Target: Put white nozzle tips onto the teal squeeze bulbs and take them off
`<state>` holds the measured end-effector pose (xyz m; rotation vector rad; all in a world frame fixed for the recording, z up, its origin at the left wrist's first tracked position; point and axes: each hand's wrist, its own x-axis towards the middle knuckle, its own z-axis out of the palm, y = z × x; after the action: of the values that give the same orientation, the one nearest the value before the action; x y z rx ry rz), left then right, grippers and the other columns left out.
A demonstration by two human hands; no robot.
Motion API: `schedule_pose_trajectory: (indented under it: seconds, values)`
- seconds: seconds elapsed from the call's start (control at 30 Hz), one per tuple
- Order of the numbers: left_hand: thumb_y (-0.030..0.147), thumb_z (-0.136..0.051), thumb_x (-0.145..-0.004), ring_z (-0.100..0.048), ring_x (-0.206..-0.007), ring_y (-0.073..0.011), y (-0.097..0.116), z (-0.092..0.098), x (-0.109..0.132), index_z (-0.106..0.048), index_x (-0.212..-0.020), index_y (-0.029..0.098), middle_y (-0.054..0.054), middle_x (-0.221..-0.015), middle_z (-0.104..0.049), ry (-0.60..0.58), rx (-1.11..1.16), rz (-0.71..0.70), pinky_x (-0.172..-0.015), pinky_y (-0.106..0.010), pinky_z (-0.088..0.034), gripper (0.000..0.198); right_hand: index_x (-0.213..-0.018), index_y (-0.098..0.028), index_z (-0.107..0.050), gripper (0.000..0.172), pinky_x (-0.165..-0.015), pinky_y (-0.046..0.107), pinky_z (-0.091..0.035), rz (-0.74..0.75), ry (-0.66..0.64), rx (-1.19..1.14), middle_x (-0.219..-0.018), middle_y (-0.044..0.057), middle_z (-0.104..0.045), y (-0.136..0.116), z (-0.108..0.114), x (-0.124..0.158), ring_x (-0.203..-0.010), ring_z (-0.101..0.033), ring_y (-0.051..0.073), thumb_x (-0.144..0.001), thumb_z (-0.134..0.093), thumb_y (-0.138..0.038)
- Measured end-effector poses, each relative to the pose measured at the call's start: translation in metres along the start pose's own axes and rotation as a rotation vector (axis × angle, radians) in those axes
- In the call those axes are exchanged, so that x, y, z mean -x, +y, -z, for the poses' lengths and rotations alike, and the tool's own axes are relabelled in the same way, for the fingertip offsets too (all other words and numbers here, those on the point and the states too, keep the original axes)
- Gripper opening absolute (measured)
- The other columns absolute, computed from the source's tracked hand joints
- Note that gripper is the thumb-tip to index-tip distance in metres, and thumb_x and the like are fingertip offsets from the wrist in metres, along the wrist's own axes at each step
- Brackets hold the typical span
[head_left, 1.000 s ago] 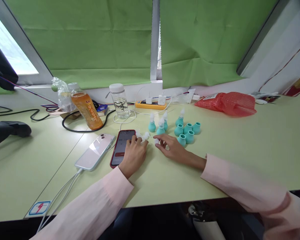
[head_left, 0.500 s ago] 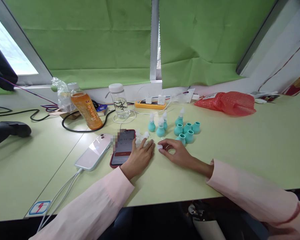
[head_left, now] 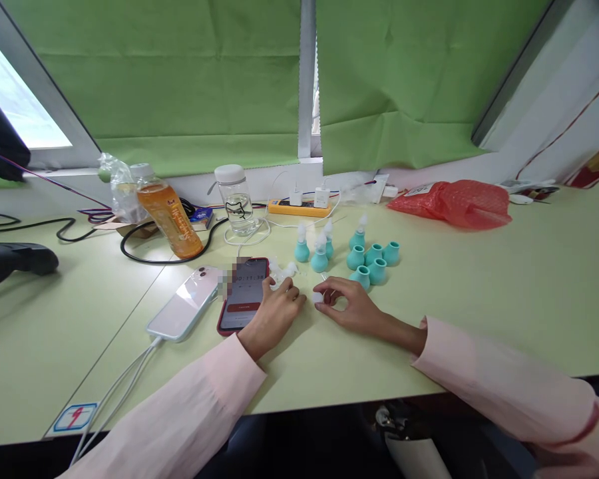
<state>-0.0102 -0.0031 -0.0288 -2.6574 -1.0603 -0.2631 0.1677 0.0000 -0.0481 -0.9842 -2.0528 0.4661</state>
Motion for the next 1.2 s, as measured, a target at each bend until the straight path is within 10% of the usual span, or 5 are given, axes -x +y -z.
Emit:
schedule_pose_trajectory:
  seconds: [0.43, 0.97, 1.2]
  values:
    - [0.005, -0.037, -0.078, -0.055, -0.075, -0.012, -0.003, -0.01, 0.001, -0.054, -0.094, 0.017, -0.006, -0.085, -0.057, 0.42, 0.309, 0.085, -0.065, -0.023, -0.044, 0.026, -0.095, -0.019, -0.053, 0.02, -0.061, 0.026, -0.047, -0.002, 0.013, 0.017, -0.08, 0.003, -0.055, 0.001, 0.0, 0.0, -0.064, -0.053, 0.011, -0.075, -0.05, -0.021]
    - [0.012, -0.044, -0.078, -0.055, -0.076, -0.0122, -0.009, 0.005, -0.001, -0.057, -0.084, 0.017, -0.005, -0.081, -0.058, 0.712, 0.359, 0.217, -0.066, -0.023, -0.046, 0.015, -0.09, -0.017, -0.054, 0.019, -0.052, 0.025, -0.044, 0.001, 0.014, 0.27, -0.087, 0.004, -0.055, 0.011, 0.004, -0.001, -0.05, -0.049, 0.008, -0.072, -0.052, -0.02]
    - [0.011, -0.046, -0.076, -0.056, -0.071, -0.0106, -0.005, 0.015, -0.002, -0.057, -0.076, 0.017, -0.003, -0.076, -0.058, 0.784, 0.383, 0.225, -0.062, -0.021, -0.046, 0.012, -0.098, -0.014, -0.055, 0.024, -0.068, 0.037, -0.045, 0.057, -0.041, 0.661, -0.102, 0.014, -0.054, 0.008, 0.008, -0.007, -0.084, -0.054, 0.023, -0.082, -0.037, -0.017]
